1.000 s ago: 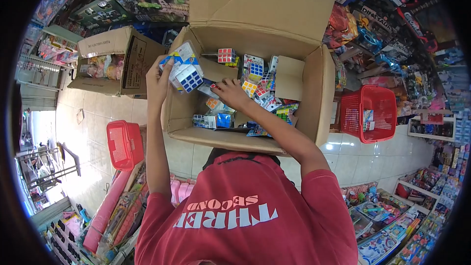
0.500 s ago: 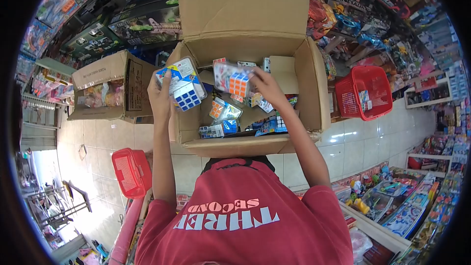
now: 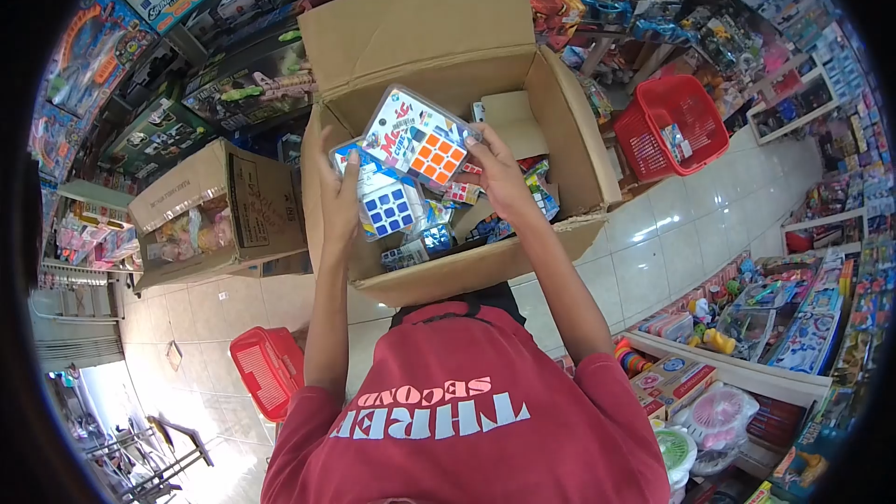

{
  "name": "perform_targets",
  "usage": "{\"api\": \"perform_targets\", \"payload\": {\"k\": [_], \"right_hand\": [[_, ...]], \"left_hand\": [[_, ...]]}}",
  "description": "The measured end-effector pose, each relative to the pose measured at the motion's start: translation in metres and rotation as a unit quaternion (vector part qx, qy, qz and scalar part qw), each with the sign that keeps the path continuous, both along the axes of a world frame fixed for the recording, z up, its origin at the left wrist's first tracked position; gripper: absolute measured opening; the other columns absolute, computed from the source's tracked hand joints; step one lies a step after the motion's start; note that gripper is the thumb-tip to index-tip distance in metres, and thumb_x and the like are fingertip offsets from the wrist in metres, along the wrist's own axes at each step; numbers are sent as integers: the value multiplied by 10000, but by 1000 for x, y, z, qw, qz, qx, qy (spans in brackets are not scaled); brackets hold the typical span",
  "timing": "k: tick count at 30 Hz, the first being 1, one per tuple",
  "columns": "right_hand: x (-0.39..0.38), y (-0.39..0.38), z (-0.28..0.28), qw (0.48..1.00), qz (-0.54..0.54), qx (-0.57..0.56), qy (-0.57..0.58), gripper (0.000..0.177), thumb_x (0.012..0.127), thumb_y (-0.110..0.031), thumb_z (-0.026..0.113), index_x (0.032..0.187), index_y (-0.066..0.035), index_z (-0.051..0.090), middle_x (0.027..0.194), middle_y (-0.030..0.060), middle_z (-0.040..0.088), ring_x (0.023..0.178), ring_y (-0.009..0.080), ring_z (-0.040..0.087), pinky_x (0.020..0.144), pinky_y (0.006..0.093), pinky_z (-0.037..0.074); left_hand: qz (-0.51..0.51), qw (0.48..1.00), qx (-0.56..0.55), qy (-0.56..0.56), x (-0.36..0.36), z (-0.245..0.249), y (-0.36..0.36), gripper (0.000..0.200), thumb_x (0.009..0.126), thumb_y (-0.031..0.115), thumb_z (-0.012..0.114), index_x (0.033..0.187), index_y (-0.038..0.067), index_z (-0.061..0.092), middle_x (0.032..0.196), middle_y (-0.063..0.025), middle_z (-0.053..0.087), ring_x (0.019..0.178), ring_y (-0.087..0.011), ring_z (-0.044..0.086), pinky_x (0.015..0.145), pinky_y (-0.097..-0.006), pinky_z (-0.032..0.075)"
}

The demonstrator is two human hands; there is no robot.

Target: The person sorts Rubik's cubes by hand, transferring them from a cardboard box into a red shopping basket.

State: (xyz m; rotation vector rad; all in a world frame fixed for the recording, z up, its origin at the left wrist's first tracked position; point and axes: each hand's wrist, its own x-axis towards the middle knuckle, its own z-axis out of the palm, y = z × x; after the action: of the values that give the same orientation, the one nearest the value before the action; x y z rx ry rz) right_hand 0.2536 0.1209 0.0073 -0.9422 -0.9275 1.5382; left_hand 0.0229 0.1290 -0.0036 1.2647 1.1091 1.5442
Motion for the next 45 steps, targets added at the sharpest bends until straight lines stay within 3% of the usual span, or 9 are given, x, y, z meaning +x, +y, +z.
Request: {"api": "perform_targets", "payload": {"k": [2,5,8,19,25,28,31,35,45], "right_hand": [[3,1,-5,1000,-2,-18,-18,231,968,-208,434,1151,-73,475,1066,46,580,970,134,590,740,349,550],[5,2,-7,999,-3,-32,-35,229,968,-208,439,1148,-73,481,1054,47,586,951,132,597,728,335,551],[5,3,-10,999,-5,-36,-26,231,968,-216,449,1147,-73,485,1046,46,589,942,131,602,727,325,552],[19,33,-20,990,133,-50,4,236,971,-231,465,1151,-79,479,1014,51,596,924,137,621,773,318,552],[46,52,-25,969,141,-136,-152,395,927,-368,520,1174,-62,473,995,104,625,917,185,638,799,350,533],[80,81,-73,763,281,-14,-582,527,867,-421,570,1226,-52,461,1059,151,627,973,247,635,827,399,515],[74,82,-105,521,371,-33,-768,650,807,-445,608,1294,-54,428,1155,177,603,1033,301,614,862,440,491],[64,80,-123,446,392,-78,-801,829,722,-544,652,1345,-62,393,1235,157,572,1115,316,571,922,467,453],[57,72,-133,443,356,-89,-818,1050,609,-598,721,1398,-56,288,1267,182,530,1147,353,530,873,492,469]], "left_hand": [[52,998,32,16,10,14,-7,355,956,158,465,1272,0,420,1096,-136,545,1054,-175,500,947,-295,378],[-62,992,14,111,-7,-4,3,317,942,157,487,1218,3,498,1110,-135,547,1076,-179,501,956,-297,373],[-96,995,-17,-20,-1,4,-1,308,913,181,548,1165,4,555,1146,-139,550,1071,-176,515,926,-293,400],[-67,994,-72,47,11,-3,15,426,864,267,655,1156,-33,576,984,-118,641,900,-134,581,814,-282,461],[-48,992,-50,108,14,4,17,317,890,227,627,1052,-44,594,884,-84,627,836,-104,569,748,-255,454],[-37,995,-42,80,10,2,19,291,889,219,630,1029,-33,598,880,-66,601,831,-99,561,741,-247,446],[-41,993,-75,82,4,0,21,309,894,201,623,1067,-52,583,938,-63,580,868,-100,552,775,-243,438],[-29,993,-85,70,9,0,20,323,882,213,641,1057,-55,595,910,-68,616,841,-94,561,754,-244,447],[-53,990,-88,97,15,-9,20,307,882,204,636,1032,-62,607,870,-69,646,798,-81,560,712,-243,461]]}}
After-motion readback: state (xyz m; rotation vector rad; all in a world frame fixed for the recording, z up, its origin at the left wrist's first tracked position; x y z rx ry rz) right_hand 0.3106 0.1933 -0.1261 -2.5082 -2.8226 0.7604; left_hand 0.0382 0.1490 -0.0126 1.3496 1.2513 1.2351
